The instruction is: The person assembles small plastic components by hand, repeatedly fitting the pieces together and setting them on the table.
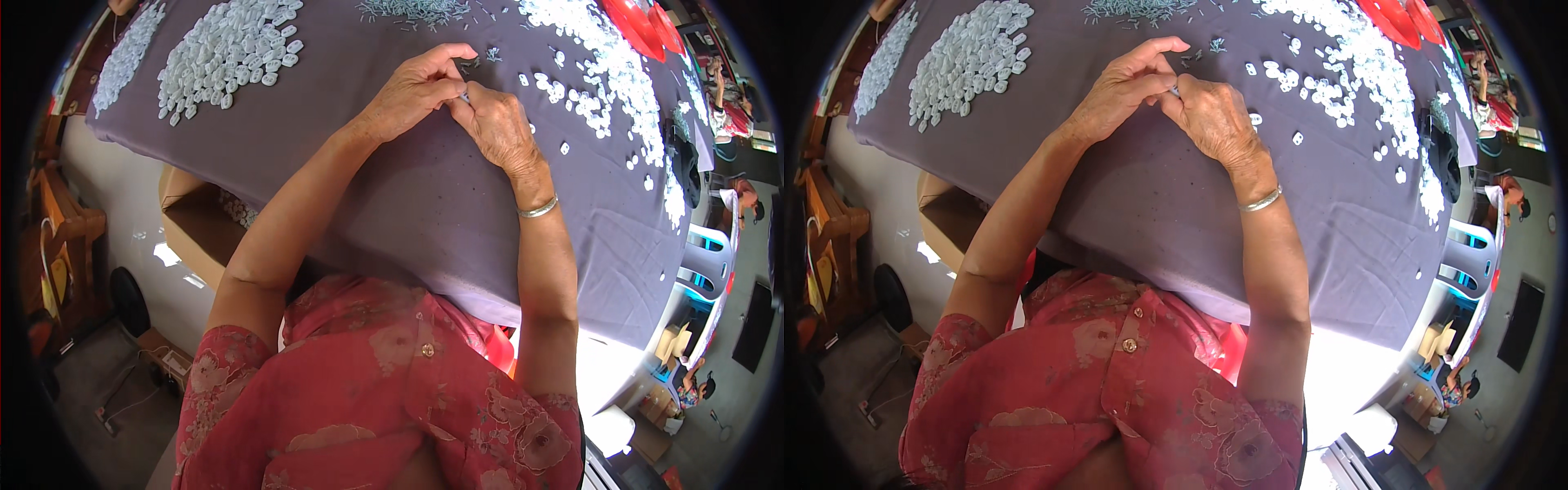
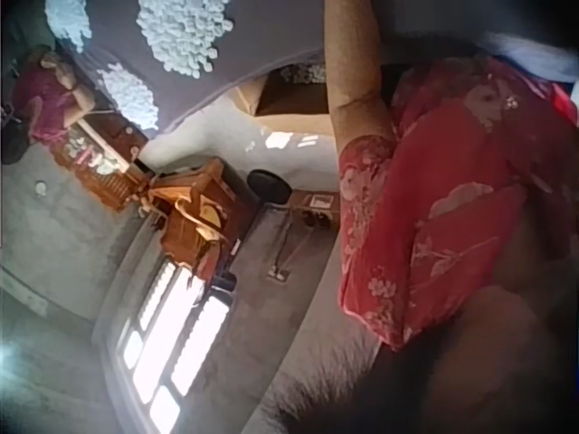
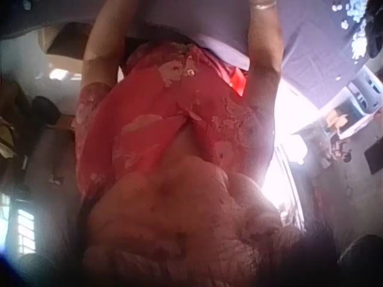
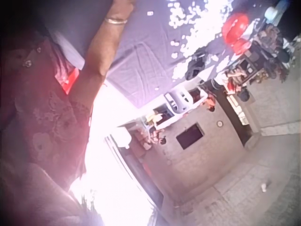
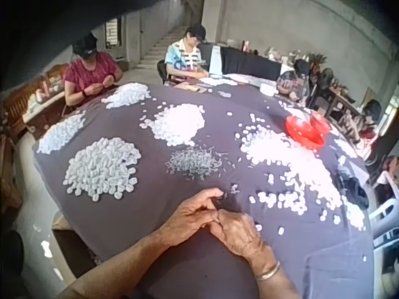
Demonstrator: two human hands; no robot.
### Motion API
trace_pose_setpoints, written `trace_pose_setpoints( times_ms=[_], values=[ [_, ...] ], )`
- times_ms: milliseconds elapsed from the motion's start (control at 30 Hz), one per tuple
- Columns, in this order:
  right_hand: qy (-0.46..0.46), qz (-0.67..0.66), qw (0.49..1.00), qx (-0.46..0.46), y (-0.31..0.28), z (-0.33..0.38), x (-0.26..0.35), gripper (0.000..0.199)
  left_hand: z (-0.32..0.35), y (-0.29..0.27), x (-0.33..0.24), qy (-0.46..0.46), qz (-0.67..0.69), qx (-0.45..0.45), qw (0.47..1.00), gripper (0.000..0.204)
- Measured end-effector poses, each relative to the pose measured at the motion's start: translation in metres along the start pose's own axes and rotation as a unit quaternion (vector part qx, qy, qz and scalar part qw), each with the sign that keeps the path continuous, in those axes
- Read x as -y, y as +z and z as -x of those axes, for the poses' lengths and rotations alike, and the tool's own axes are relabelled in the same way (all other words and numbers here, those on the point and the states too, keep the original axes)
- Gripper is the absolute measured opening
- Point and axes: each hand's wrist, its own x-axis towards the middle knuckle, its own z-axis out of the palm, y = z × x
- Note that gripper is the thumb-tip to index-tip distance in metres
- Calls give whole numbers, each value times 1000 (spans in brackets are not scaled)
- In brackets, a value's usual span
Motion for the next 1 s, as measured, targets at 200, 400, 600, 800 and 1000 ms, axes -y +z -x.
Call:
trace_pose_setpoints(
  times_ms=[200, 400, 600, 800, 1000],
  values=[
    [-26, 19, 999, -39, 5, -1, 3, 30, 2, 0, -3, -13, -4, -4, 1000, 41],
    [-36, 24, 997, -67, 12, -1, 1, 32, 1, 1, -1, -1, -28, -12, 1000, 42],
    [26, 24, 999, -30, 4, -1, 9, 28, -1, -1, 3, -11, -3, -4, 1000, 38],
    [83, -32, 994, -71, -11, -3, 4, 32, -2, -7, 7, 47, -32, -76, 995, 31],
    [193, -350, 880, -258, -50, 12, -44, 33, 7, -46, 6, 130, -206, -171, 955, 12]
  ],
)
